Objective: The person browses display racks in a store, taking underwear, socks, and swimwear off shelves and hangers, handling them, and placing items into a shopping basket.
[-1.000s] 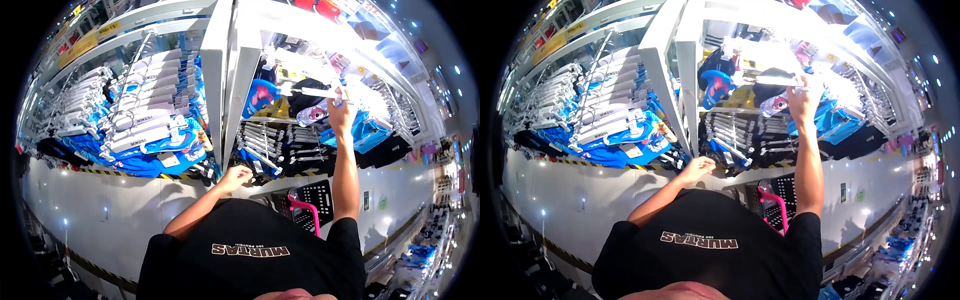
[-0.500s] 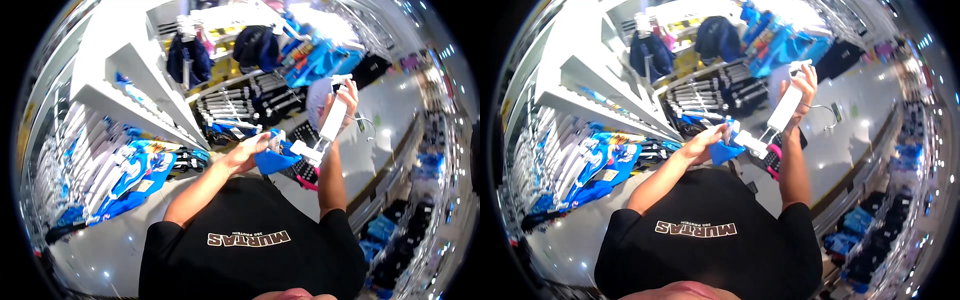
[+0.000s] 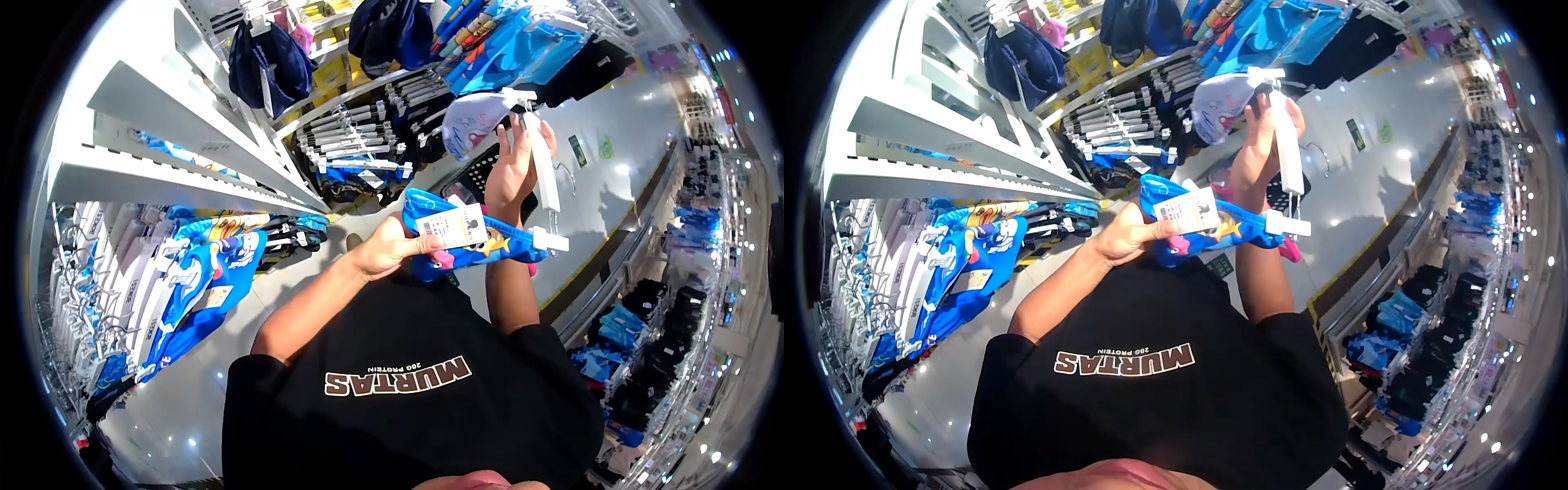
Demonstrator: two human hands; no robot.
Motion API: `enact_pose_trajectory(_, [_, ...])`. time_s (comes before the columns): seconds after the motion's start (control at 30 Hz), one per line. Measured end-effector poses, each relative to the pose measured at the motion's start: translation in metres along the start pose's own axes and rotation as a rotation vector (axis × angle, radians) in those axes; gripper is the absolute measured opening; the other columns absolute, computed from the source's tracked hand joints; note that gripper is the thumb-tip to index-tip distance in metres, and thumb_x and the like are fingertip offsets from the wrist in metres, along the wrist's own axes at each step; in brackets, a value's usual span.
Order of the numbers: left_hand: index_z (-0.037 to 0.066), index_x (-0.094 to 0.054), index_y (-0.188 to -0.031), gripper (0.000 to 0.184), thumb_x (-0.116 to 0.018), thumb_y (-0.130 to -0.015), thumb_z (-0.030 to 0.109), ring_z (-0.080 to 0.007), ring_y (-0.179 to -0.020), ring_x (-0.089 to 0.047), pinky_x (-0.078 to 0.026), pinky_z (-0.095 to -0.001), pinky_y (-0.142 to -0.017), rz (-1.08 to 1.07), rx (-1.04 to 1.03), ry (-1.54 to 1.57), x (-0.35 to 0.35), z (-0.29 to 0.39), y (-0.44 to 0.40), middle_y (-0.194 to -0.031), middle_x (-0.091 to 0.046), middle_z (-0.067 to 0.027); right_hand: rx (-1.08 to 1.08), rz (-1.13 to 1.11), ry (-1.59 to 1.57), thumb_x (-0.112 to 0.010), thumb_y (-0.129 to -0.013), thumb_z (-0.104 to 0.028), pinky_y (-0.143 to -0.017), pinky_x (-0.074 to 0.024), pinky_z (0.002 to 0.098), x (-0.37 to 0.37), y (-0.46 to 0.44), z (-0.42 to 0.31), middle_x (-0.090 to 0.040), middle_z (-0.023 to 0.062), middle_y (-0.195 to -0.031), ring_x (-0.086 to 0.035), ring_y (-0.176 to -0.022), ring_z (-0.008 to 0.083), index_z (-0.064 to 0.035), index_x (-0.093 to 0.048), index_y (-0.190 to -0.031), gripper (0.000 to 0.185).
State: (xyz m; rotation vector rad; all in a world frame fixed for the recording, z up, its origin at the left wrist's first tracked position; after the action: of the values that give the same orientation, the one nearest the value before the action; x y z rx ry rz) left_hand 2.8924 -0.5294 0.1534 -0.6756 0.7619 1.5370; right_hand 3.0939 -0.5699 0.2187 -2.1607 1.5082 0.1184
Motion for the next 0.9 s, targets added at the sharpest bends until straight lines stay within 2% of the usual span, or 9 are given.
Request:
enact_pose_trajectory(0.2, [-0.003,-0.054,-0.130,0.048,-0.073,-0.089,0.014,-0.0157,-0.105,-0.064,-0.052,-0.0293,-0.090,0.061,-0.183,-0.093,-0.007,0.026,0.013,-0.119,-0.067,-0.0113,-0.027,-0.005,0.003,-0.050,-0.103,-0.023,-0.101,-0.0453,0.0488,-0.002,0.002,0.011,-0.052,0.0142,-0.129,-0.054,-0.122,0.0286,-0.0115,-0.035,-0.136,0.038])
enact_pose_trajectory(0.37, [-0.003,-0.056,-0.126,0.048,-0.077,-0.085,0.012,-0.0153,-0.103,-0.065,-0.052,-0.0312,-0.090,0.009,-0.056,-0.123,-0.013,0.020,0.022,-0.118,-0.067,-0.0104,-0.026,-0.070,-0.024,-0.049,-0.103,-0.023,-0.100,-0.0460,0.0507,-0.008,-0.001,0.009,-0.051,0.0163,-0.133,-0.053,-0.124,0.0314,-0.0117,-0.034,-0.136,0.038])
enact_pose_trajectory(0.47, [-0.001,-0.054,-0.128,0.059,-0.082,-0.082,0.022,-0.0152,-0.105,-0.061,-0.048,-0.0305,-0.096,-0.067,-0.141,-0.693,0.004,0.020,0.015,-0.119,-0.064,-0.0079,-0.040,-0.163,-0.085,-0.049,-0.103,-0.023,-0.100,-0.0461,0.0513,-0.019,0.002,-0.002,-0.049,0.0173,-0.136,-0.053,-0.125,0.0342,-0.0121,-0.035,-0.134,0.036])
enact_pose_trajectory(0.5, [0.000,-0.049,-0.134,0.064,-0.080,-0.084,0.027,-0.0148,-0.109,-0.058,-0.046,-0.0305,-0.097,-0.058,-0.174,-0.483,0.024,0.012,0.012,-0.126,-0.059,-0.0078,-0.026,-0.227,-0.103,-0.049,-0.102,-0.024,-0.099,-0.0472,0.0516,-0.026,0.004,-0.011,-0.049,0.0187,-0.138,-0.052,-0.126,0.0367,-0.0123,-0.035,-0.133,0.036])
enact_pose_trajectory(0.53, [0.003,-0.042,-0.141,0.072,-0.065,-0.091,0.050,-0.0204,-0.122,-0.055,-0.043,-0.0352,-0.100,-0.021,-0.117,-0.394,0.044,0.008,0.009,-0.138,-0.053,-0.0123,-0.017,-0.262,-0.107,-0.050,-0.102,-0.028,-0.097,-0.0485,0.0517,-0.032,0.006,-0.020,-0.050,0.0200,-0.136,-0.054,-0.123,0.0378,-0.0132,-0.036,-0.132,0.036])
enact_pose_trajectory(0.63, [0.003,-0.044,-0.140,0.067,-0.029,-0.103,0.057,-0.0249,-0.118,-0.057,-0.047,-0.0376,-0.096,0.142,-0.069,-0.124,0.082,0.012,0.006,-0.137,-0.053,-0.0150,-0.059,-0.440,-0.194,-0.051,-0.100,-0.043,-0.094,-0.0502,0.0511,-0.039,0.012,-0.036,-0.055,0.0224,-0.130,-0.056,-0.118,0.0377,-0.0163,-0.040,-0.129,0.041])
enact_pose_trajectory(0.73, [0.005,-0.039,-0.145,0.072,-0.023,-0.102,0.060,-0.0277,-0.118,-0.059,-0.050,-0.0412,-0.096,0.157,0.002,-0.161,0.077,0.007,-0.008,-0.139,-0.053,-0.0159,-0.092,-0.645,-0.381,-0.055,-0.098,-0.038,-0.090,-0.0526,0.0510,-0.055,0.028,-0.054,-0.055,0.0263,-0.126,-0.061,-0.111,0.0394,-0.0124,-0.039,-0.128,0.043])
enact_pose_trajectory(0.8, [0.008,-0.030,-0.151,0.079,-0.020,-0.099,0.066,-0.0341,-0.120,-0.057,-0.049,-0.0441,-0.096,-0.015,0.018,0.091,0.045,0.008,-0.019,-0.142,-0.050,-0.0176,-0.197,-0.744,-0.457,-0.057,-0.096,-0.039,-0.090,-0.0528,0.0499,-0.063,0.040,-0.060,-0.054,0.0275,-0.125,-0.063,-0.106,0.0405,-0.0137,-0.040,-0.127,0.043])
enact_pose_trajectory(0.9, [0.006,-0.026,-0.153,0.085,-0.029,-0.095,0.069,-0.0378,-0.119,-0.057,-0.050,-0.0463,-0.095,-0.181,-0.078,0.276,0.013,0.021,-0.023,-0.143,-0.047,-0.0192,-0.245,-0.756,-0.547,-0.057,-0.095,-0.037,-0.090,-0.0530,0.0500,-0.065,0.043,-0.061,-0.054,0.0273,-0.126,-0.064,-0.104,0.0403,-0.0148,-0.039,-0.130,0.044])
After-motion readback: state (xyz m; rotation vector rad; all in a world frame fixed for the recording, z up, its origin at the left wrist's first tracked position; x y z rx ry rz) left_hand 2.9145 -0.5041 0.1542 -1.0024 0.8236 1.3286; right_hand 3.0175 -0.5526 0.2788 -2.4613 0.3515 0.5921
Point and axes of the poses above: each hand's wrist, its own y-axis away from the middle knuckle, its own x-axis out of the back of the hand, z = x × y, the point moved 10 cm from there along -y, towards the middle knuckle
